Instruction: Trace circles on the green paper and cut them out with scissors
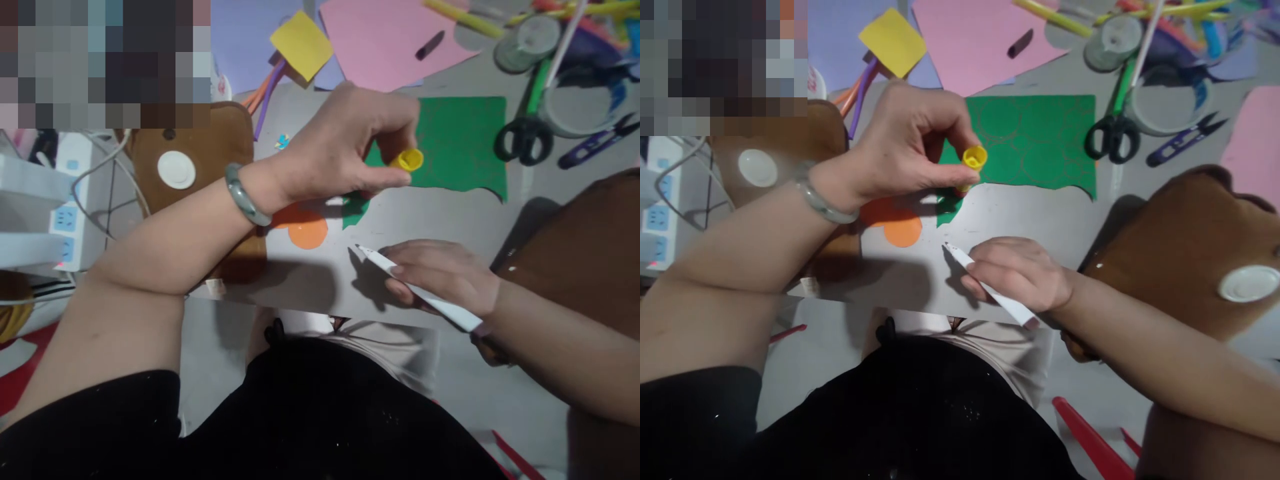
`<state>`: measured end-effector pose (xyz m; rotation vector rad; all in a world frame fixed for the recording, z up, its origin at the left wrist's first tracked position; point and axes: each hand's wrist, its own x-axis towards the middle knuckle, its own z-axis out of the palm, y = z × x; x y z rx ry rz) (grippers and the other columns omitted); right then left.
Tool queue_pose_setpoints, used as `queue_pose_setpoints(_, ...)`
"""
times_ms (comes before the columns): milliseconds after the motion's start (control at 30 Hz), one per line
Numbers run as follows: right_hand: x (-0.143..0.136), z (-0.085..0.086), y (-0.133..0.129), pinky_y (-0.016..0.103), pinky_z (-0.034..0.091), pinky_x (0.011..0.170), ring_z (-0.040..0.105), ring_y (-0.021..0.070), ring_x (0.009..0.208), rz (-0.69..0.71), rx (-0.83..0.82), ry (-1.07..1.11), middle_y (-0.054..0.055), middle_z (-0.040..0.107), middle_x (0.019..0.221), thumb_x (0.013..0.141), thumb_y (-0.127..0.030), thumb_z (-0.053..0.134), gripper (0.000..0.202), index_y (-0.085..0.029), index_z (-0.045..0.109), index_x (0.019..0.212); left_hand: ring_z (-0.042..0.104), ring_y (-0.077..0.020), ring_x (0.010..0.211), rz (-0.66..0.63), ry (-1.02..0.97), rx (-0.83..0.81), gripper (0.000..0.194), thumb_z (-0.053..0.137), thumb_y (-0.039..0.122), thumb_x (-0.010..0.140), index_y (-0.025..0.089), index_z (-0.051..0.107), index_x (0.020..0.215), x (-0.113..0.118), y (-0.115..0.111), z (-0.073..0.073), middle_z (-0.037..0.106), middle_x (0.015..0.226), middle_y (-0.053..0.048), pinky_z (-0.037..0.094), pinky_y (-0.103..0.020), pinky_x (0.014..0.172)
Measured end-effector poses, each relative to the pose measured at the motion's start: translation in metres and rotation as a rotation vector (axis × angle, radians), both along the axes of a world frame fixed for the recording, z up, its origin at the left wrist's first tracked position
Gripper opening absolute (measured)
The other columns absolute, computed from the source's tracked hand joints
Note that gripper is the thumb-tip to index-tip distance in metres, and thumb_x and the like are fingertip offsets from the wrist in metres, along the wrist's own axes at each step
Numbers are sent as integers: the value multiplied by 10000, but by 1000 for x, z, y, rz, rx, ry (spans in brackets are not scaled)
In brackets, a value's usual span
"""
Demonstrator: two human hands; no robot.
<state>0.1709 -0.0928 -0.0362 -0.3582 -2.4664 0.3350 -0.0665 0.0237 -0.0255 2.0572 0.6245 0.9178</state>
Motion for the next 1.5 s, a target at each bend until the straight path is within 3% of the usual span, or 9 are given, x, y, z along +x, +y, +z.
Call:
queue_pose_setpoints(100,2,2,1,318,701,736,802,210,816,28,-24,-20,112,764,849,1069,-156,658,42,-169,619,1076,641,-142,706,59,133,15,475,987,77,640,277,556,626,2,-7,9,701,707,36,512,-342,730)
queue_pose_setpoints(233,4,2,3,314,711,722,812,195,810,12,-31,-44,77,767,847,1074,-174,659,44,-198,623,1070,634,-78,811,64,98,58,143,854,8,832,79,729,833,-4,-23,21,716,816,33,466,-244,824)
queue_pose_setpoints(367,3,2,2,298,702,694,810,190,792,-8,-26,-42,78,772,856,1082,-196,650,27,-197,626,1068,613,-57,825,55,187,52,132,859,93,891,3,770,927,-9,-28,27,752,885,-2,455,-226,837)
queue_pose_setpoints(567,-3,-4,5,259,635,607,789,191,703,-139,-3,83,85,771,825,1090,-233,631,62,-188,635,1049,666,-97,862,67,266,103,107,821,111,928,37,744,930,-9,-26,25,757,911,-28,495,-265,859)
queue_pose_setpoints(667,-2,-5,9,248,630,637,803,193,816,-158,57,10,114,787,930,1056,-187,680,120,-162,637,1165,687,-111,848,70,229,132,44,760,81,925,80,718,915,-9,-25,18,761,912,-33,508,-267,825)
queue_pose_setpoints(767,2,-6,11,275,639,689,797,211,955,-148,70,-52,145,788,1084,1060,-170,662,221,-152,626,1277,694,-138,822,26,59,135,142,803,145,890,149,673,833,-10,-24,11,758,862,-20,518,-297,792)
queue_pose_setpoints(933,5,-12,17,297,630,708,771,210,964,-144,101,-92,148,775,1134,1069,-148,615,309,-161,580,1376,713,-186,809,69,56,118,171,756,210,908,216,632,790,-11,-23,5,764,855,-21,516,-349,766)
queue_pose_setpoints(1200,-7,-15,21,295,600,669,722,183,833,-269,141,-60,61,759,1003,1043,-183,687,186,-205,651,1224,692,-181,814,15,35,151,141,782,269,923,206,679,849,-13,-19,2,782,886,-48,510,-359,784)
queue_pose_setpoints(1500,-9,-15,25,296,576,645,712,186,794,-223,172,-156,80,752,1007,1035,-160,629,156,-167,645,1190,730,-198,825,60,95,173,148,717,263,948,227,640,826,-12,-23,7,790,889,-45,523,-351,755)
